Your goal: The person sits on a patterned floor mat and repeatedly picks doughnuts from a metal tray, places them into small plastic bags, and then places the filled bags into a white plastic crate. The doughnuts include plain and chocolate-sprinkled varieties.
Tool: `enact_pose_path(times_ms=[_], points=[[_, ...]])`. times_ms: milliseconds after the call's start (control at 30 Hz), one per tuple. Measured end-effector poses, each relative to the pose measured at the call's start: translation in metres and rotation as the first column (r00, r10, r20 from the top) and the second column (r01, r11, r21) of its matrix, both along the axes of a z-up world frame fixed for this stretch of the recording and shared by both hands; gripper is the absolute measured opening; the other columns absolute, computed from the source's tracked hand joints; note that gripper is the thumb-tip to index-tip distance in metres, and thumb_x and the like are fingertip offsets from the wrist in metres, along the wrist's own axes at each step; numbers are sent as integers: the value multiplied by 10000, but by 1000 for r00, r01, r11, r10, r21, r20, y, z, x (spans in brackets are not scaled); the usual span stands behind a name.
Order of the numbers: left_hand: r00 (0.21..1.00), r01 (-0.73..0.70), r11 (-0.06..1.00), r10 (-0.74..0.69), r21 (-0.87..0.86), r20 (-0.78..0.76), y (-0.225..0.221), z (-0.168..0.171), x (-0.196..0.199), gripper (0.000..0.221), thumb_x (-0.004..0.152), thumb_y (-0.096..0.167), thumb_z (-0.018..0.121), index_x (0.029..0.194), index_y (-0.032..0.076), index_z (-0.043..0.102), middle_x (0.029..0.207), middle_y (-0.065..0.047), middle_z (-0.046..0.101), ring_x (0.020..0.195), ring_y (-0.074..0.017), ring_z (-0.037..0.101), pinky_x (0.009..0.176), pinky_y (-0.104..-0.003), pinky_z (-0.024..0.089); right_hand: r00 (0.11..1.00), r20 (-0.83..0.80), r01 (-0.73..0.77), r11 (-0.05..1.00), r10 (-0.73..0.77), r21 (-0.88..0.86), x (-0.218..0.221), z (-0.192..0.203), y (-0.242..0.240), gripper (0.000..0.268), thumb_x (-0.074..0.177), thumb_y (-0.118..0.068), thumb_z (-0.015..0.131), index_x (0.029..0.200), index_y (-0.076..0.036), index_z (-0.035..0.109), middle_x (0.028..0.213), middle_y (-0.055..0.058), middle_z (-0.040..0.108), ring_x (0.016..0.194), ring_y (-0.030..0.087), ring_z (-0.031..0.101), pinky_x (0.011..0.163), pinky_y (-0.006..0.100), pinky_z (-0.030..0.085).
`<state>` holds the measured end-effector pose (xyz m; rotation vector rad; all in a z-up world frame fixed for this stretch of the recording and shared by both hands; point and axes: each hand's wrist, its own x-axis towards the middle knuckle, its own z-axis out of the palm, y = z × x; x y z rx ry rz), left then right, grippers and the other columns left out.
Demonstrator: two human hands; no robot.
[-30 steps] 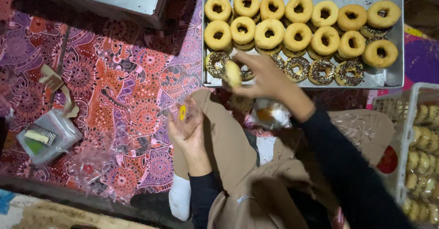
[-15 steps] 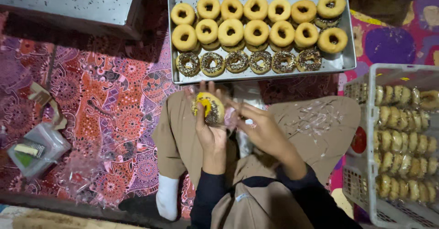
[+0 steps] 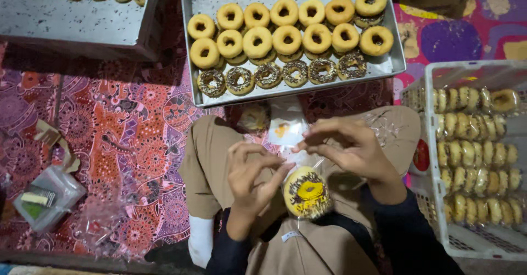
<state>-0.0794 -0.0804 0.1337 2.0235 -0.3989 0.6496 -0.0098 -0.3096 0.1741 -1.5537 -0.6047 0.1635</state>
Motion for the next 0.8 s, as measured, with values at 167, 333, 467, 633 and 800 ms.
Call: enact_pose_path(times_ms=[167, 333, 467, 633, 800], points=[[990, 72, 982, -92, 175, 109, -5, 50, -2, 181, 822, 94, 805, 970, 56, 707, 907, -36, 724, 918, -265, 679, 854, -419, 437, 915, 399, -12, 991, 65, -135, -22, -21, -6, 189, 866, -133, 769, 1025, -57, 833, 849, 8, 700, 733, 195, 582, 699, 338, 470], [999, -6, 995, 1, 100, 45, -10, 64, 0, 174, 814, 117, 803, 966, 60, 742, 940, -30, 743, 911, -265, 671, 820, -389, 452, 560, 827, 419, 876, -43, -238, -34, -91, -40, 383, 818, -231, 729, 1150, -41, 739, 1001, 62, 633, 914, 240, 557, 801, 382, 462], [997, -69, 998, 68, 15, 20, 23, 39, -2, 4, 879, 52, 676, 881, 49, 674, 1062, -152, 691, 1084, -389, 627, 921, -469, 495, 806, 581, 549, 508, -112, -664, -20, -152, -90, 621, 775, -248, 662, 1317, 54, 644, 1155, 178, 643, 1082, 313, 573, 913, 424, 485], [803, -435, 863, 241, -259, -545, 44, -32, 21, 183, 1067, 158, 565, 987, 28, 664, 863, -109, 653, 734, -187, 612, 668, -314, 495, 979, -72, -104, 164, 191, -981, 30, -180, -43, 181, 947, -276, 686, 1016, -135, 776, 1025, 176, 763, 944, 338, 719, 857, 461, 557], [726, -509, 861, 419, -16, -545, 56, -94, 38, 204, 1015, 177, 660, 1005, -23, 701, 757, -133, 656, 650, -192, 599, 638, -298, 469, 981, -138, 132, 991, -135, -30, 20, -232, 114, 267, 945, -232, 785, 1114, -26, 787, 1086, 90, 778, 971, 187, 694, 855, 305, 534]])
